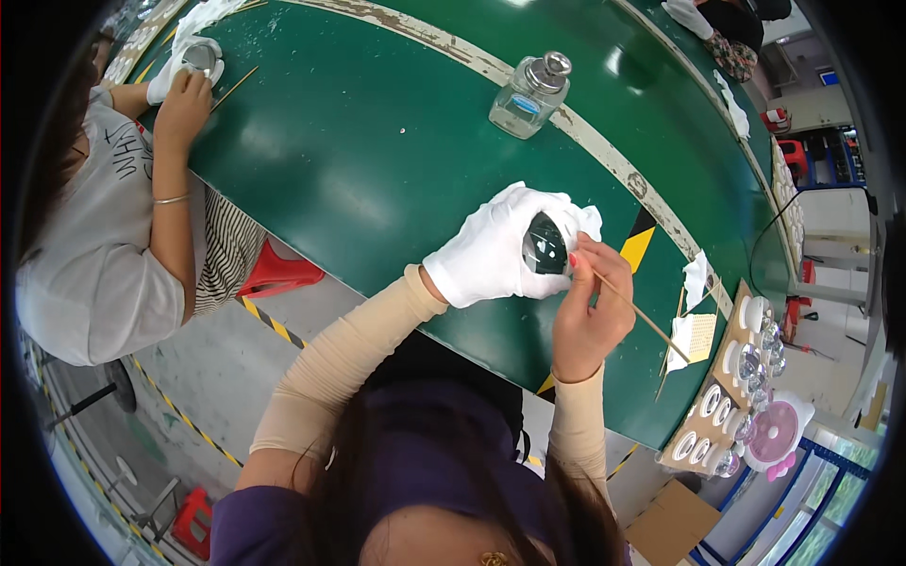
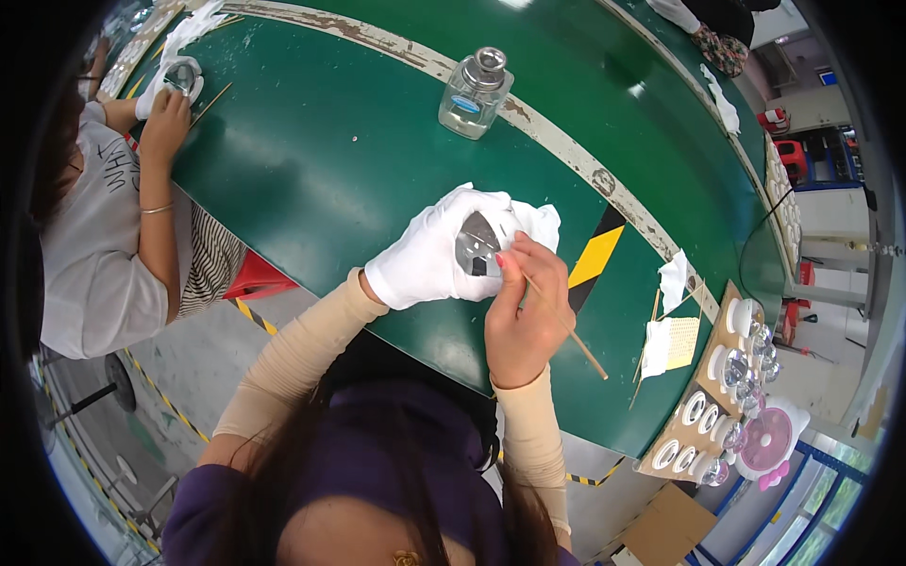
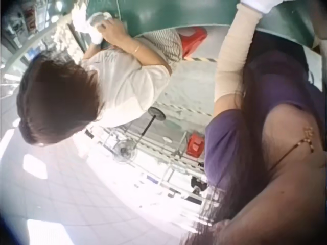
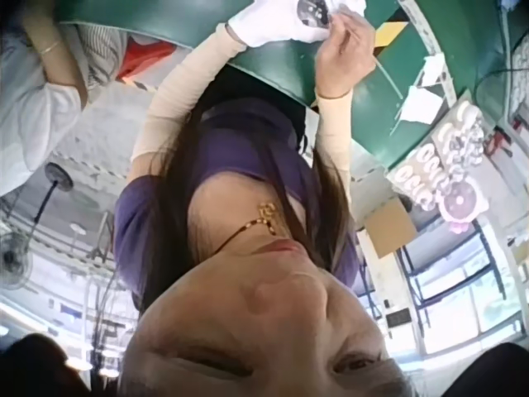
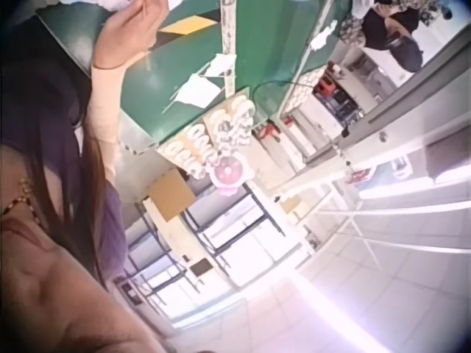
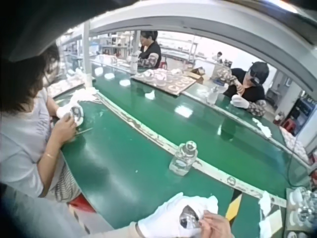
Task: Cleaning small circular components with a cloth and applying a liquid substance using a thin stick on an assembly line.
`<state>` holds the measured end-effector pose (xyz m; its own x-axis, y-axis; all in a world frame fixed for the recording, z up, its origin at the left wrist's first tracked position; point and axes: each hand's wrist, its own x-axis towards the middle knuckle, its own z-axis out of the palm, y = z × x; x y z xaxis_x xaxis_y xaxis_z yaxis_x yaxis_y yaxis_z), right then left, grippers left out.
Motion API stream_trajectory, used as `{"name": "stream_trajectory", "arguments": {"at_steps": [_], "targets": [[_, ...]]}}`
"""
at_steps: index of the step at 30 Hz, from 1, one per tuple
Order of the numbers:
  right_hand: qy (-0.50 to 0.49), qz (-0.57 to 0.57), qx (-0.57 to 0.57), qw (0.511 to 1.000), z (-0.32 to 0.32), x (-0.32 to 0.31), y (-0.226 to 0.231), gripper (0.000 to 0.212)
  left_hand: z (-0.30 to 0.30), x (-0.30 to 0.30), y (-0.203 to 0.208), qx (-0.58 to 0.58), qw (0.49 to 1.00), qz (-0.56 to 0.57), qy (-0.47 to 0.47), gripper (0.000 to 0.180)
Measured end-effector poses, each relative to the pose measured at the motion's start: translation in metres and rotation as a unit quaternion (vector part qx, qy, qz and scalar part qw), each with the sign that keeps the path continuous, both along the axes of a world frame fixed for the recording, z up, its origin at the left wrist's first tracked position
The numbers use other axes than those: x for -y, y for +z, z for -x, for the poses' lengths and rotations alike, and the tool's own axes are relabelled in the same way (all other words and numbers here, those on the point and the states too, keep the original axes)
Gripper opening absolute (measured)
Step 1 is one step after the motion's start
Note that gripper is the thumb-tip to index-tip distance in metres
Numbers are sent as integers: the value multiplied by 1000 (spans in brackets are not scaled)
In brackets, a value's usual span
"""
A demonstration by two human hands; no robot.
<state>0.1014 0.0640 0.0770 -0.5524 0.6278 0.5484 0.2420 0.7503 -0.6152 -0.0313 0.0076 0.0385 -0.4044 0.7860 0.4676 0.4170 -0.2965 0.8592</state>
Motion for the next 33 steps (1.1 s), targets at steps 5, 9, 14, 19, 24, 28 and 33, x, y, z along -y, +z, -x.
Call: {"name": "stream_trajectory", "arguments": {"at_steps": [5,9,14,19,24,28,33], "targets": [[16,-29,-69,997,2,-5,-19,6,0,-1,-4,43,998,27,-29,54],[28,-38,-45,998,8,-7,-14,7,0,1,-9,17,998,66,-17,61],[7,-2,-21,1000,-4,0,-8,7,-1,4,2,20,997,63,-35,66],[18,-33,-8,999,15,-9,-6,6,1,-2,-10,8,998,52,-36,67],[23,13,-7,1000,-1,-7,-3,6,3,-3,-2,-2,1000,9,-12,51],[19,39,-17,999,-4,-12,-6,7,3,-4,-5,-10,1000,17,-9,57],[44,9,-8,999,12,-29,-10,6,4,-6,-14,-9,999,42,-23,69]]}}
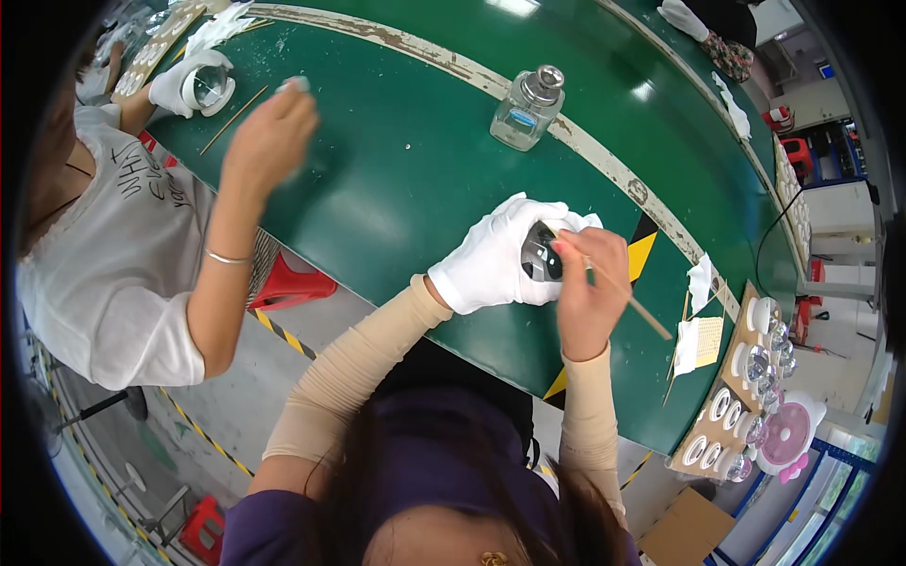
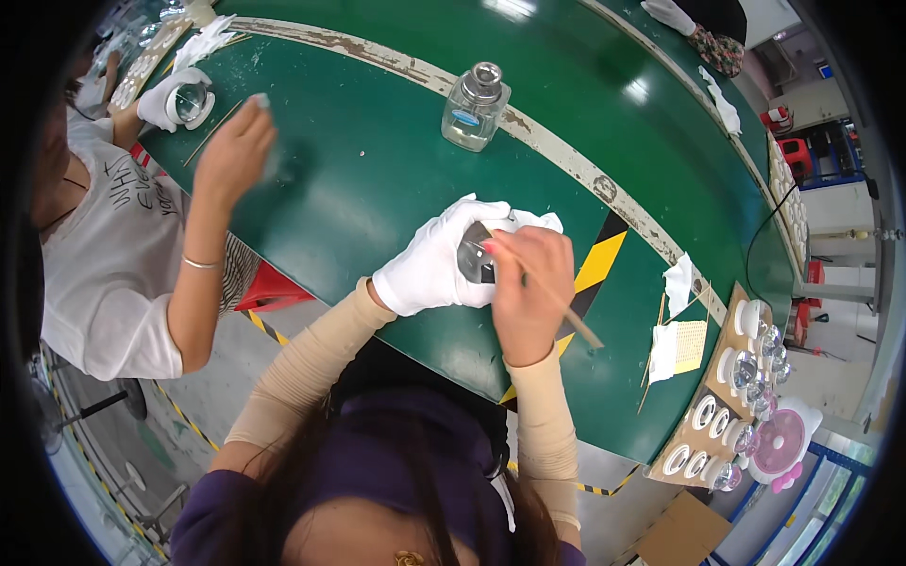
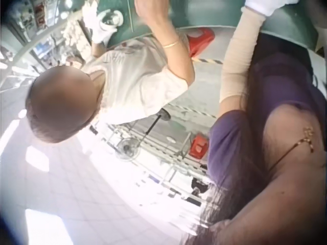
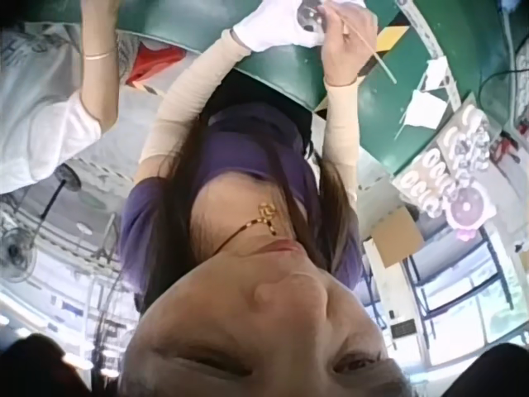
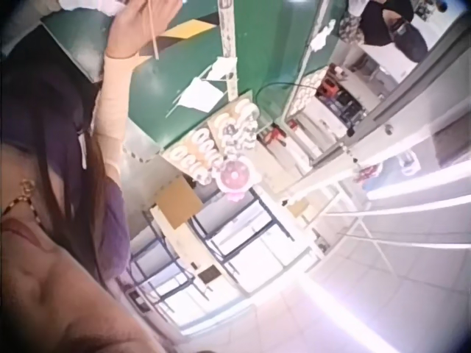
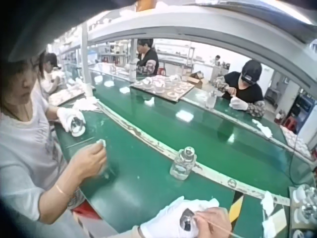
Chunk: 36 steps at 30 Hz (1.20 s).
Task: Cleaning small circular components with a cloth and applying a liquid substance using a thin stick on an assembly line.
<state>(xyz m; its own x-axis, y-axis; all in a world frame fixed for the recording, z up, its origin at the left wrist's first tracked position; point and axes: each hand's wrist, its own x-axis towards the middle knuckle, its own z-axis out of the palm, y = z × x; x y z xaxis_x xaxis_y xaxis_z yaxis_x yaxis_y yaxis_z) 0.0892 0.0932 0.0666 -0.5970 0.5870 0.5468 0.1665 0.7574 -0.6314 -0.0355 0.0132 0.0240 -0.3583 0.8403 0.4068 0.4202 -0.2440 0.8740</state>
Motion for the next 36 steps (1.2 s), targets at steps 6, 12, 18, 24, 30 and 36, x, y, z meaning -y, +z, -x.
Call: {"name": "stream_trajectory", "arguments": {"at_steps": [6,12,18,24,30,36], "targets": [[-36,114,-26,992,-28,-25,-12,13,0,3,-6,-10,1000,24,2,75],[-126,-139,160,969,-34,-50,-47,20,-2,3,-5,19,999,25,-9,79],[-68,-2,96,993,-43,-48,-32,10,-2,8,0,43,997,54,-21,83],[-9,73,-33,997,-44,-10,5,11,-3,8,0,48,997,53,-30,84],[45,-33,-9,998,-24,0,5,11,-7,3,-8,132,990,34,-42,78],[39,-20,80,996,-6,-1,27,9,-4,6,5,102,993,53,-33,76]]}}
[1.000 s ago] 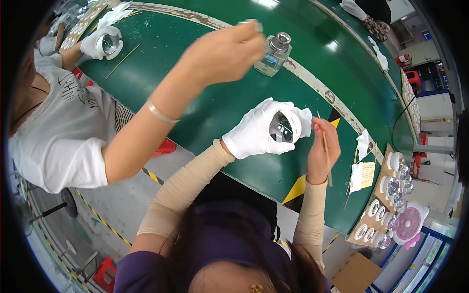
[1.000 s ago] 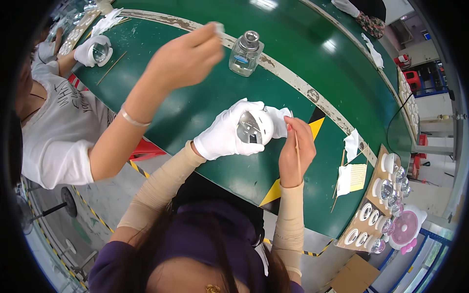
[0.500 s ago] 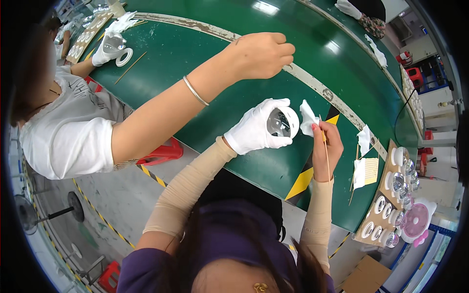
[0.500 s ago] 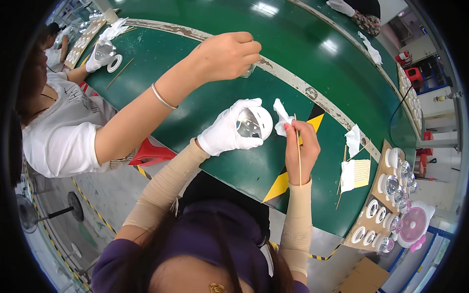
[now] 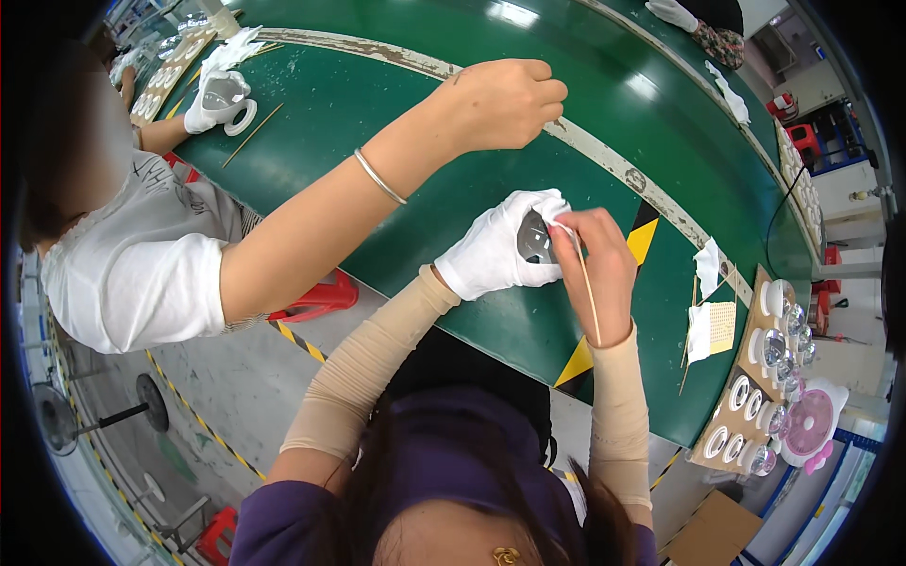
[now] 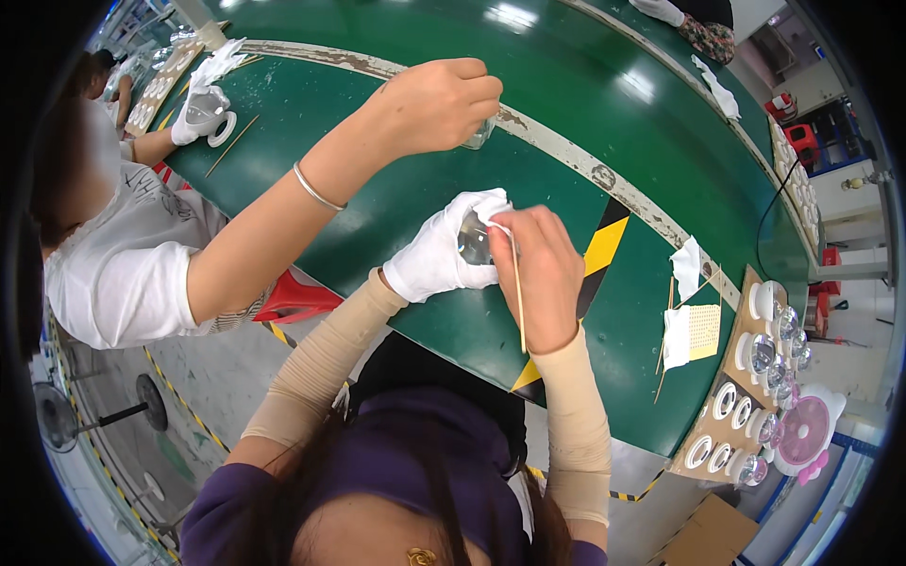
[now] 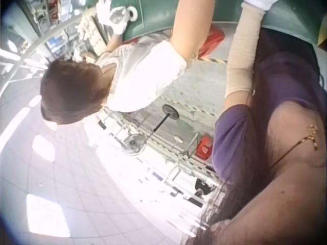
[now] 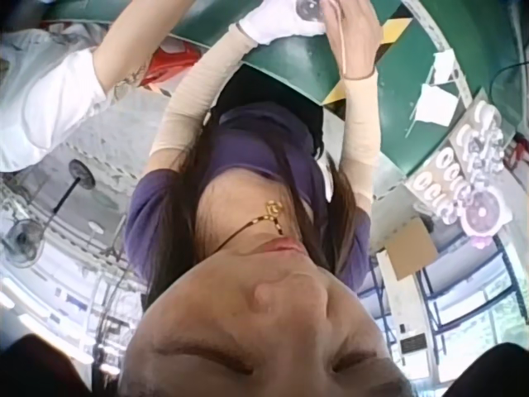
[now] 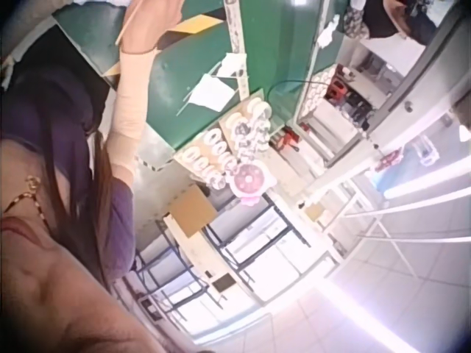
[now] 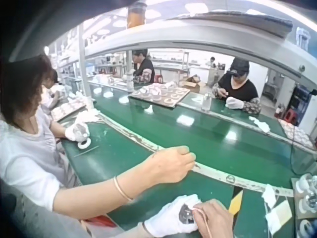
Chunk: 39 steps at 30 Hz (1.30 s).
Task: Cleaning small circular components with a cloth and applying a liquid substance using a thin stick on an assembly line.
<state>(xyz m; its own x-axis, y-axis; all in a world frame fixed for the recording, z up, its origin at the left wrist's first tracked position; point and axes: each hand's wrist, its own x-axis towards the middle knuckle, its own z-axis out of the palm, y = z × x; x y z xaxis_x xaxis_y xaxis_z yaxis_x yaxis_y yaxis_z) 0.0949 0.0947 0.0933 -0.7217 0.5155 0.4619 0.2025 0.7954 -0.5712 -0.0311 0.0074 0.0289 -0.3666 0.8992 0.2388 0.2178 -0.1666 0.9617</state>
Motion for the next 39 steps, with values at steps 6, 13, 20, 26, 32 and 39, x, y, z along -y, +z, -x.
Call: {"name": "stream_trajectory", "arguments": {"at_steps": [6,13,20,26,32,39], "targets": [[-7,64,69,996,2,3,3,15,-2,1,0,-31,999,-14,22,75],[19,44,-19,999,-6,-1,-2,18,-1,1,0,-108,993,-36,30,77],[39,167,-82,982,-26,9,12,19,1,-2,-7,-141,988,-54,36,77],[52,182,-46,981,-16,7,10,19,0,-3,-4,-96,993,-71,22,69],[35,418,-118,900,-16,5,6,17,1,0,-6,-88,994,-60,25,69],[-9,177,-64,982,-14,4,-6,14,1,-1,0,-108,992,-57,31,68]]}}
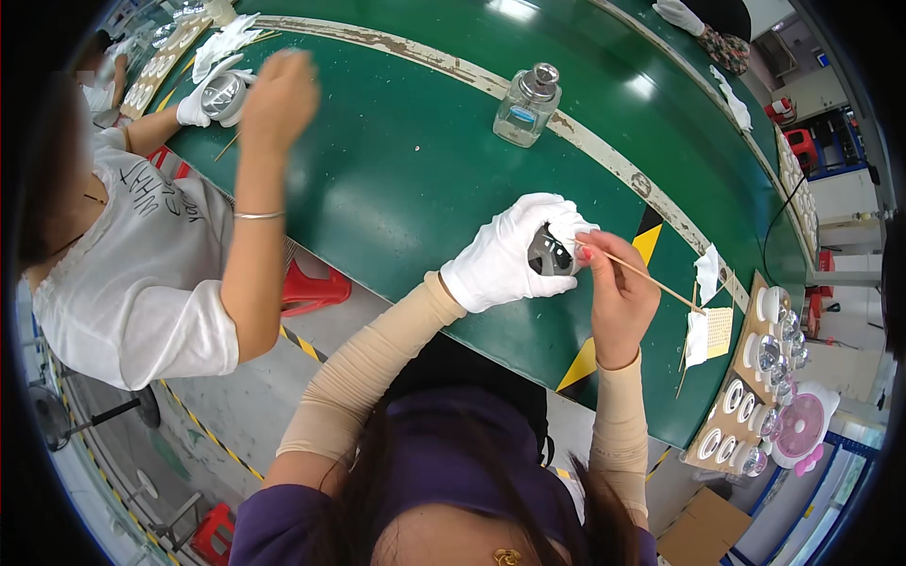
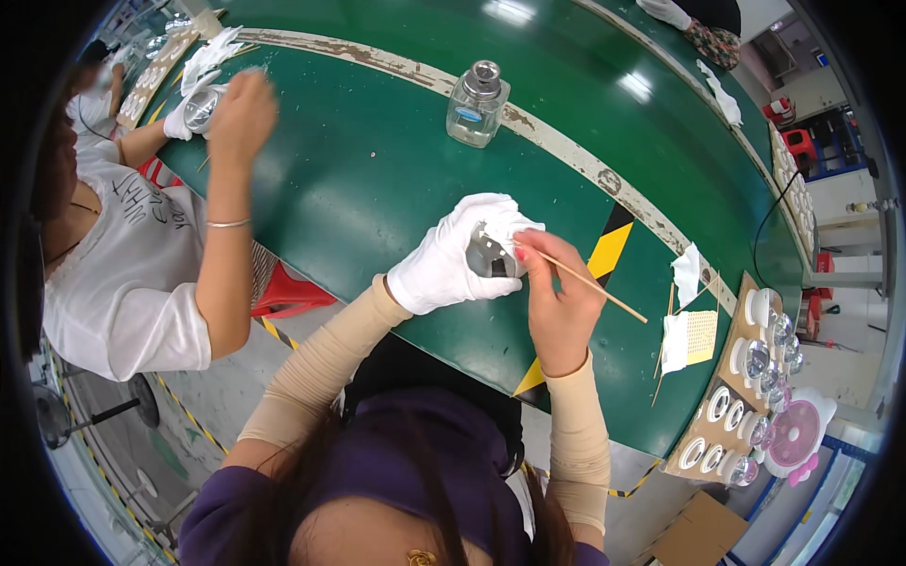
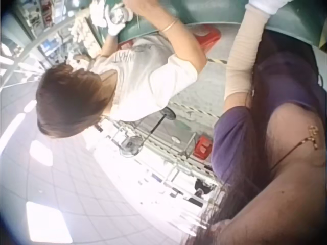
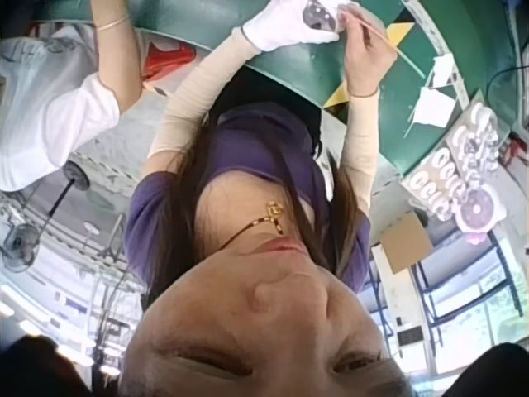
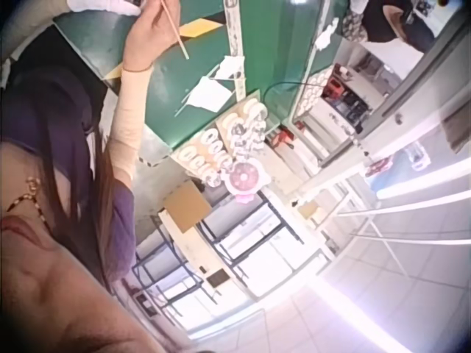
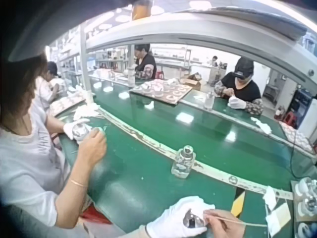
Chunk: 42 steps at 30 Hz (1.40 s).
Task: Cleaning small circular components with a cloth and applying a liquid substance using a thin stick on an assembly line.
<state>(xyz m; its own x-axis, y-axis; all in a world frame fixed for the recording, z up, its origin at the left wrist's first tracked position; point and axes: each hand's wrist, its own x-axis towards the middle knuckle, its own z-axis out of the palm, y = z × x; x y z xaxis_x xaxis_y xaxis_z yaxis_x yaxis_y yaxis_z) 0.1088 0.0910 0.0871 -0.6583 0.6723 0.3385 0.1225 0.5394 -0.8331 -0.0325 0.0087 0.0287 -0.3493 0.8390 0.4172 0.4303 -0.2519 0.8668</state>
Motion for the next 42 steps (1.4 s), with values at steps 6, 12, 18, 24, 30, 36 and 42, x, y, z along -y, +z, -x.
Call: {"name": "stream_trajectory", "arguments": {"at_steps": [6,12,18,24,30,36,42], "targets": [[10,-160,-9,987,3,5,3,8,-2,3,6,34,999,27,-10,71],[20,-256,-30,966,19,2,-6,12,-3,-4,-7,-26,1000,2,17,81],[27,-256,-8,966,7,4,-2,14,-5,3,8,71,994,89,7,85],[27,-254,1,967,19,2,-4,14,-3,-1,-2,-14,999,39,35,83],[18,-252,29,967,-2,9,1,23,-4,-2,-4,5,999,22,43,78],[21,-259,8,966,11,6,-3,23,-3,0,-1,28,995,90,9,86],[-2,-249,27,968,-1,10,-1,24,-2,-2,-3,35,996,79,11,86]]}}
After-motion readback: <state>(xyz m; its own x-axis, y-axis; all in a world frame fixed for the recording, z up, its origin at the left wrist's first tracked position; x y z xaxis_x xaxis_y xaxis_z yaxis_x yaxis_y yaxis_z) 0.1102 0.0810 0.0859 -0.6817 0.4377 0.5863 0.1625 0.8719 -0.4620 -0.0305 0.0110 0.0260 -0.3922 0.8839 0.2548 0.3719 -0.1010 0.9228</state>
